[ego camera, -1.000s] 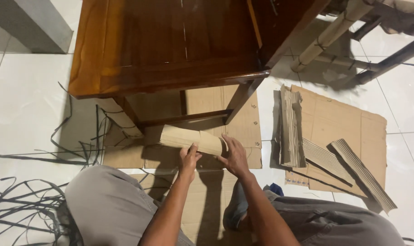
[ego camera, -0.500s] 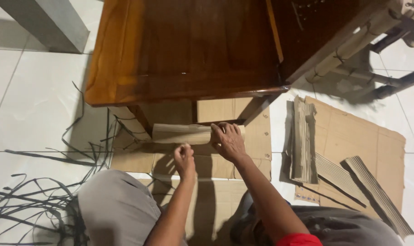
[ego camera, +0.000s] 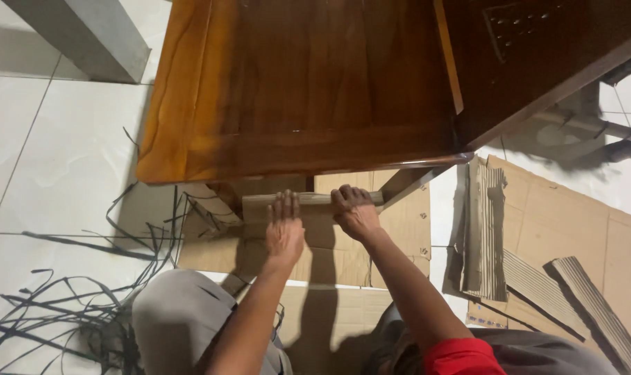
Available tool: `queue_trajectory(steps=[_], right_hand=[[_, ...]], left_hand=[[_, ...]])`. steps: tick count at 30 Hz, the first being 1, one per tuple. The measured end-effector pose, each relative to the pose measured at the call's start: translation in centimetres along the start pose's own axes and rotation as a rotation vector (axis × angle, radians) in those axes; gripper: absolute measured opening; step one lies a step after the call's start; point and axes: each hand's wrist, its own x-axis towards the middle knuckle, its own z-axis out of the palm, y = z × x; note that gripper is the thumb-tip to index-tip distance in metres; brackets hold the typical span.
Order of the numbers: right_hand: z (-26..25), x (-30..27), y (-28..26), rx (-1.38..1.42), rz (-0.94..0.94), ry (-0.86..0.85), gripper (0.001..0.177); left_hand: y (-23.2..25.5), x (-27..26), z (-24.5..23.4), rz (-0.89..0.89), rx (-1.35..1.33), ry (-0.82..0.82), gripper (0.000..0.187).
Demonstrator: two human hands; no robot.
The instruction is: Wrapping a wooden chair leg with cardboard and securing it with plastic straps
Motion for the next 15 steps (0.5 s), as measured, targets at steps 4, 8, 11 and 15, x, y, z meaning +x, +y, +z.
queue_trajectory(steps=[4,8,11,15], right_hand=[[1.1,0.6,0.1,0.036,0.035,-0.080,0.051],[1.4,1.0,0.9,0.054,0.012,-0.100,0.048],[0.9,1.2,0.9,0.100,-0.007,-0.106,0.037],[4.1,1.8,2.0,0.211,-0.088,-0.020,0.020]], left_hand=[[-1.6,0.8,0.0,0.067,0.096,0.064,0.100],[-2.7,2.8,4.0,0.141,0.002,0.229,0.066],[-3.6,5.2,6.7,0.204,-0.063,0.451,0.049],[-5.0,8.6,15.0,0.229,-0.101,0.414,0.020]])
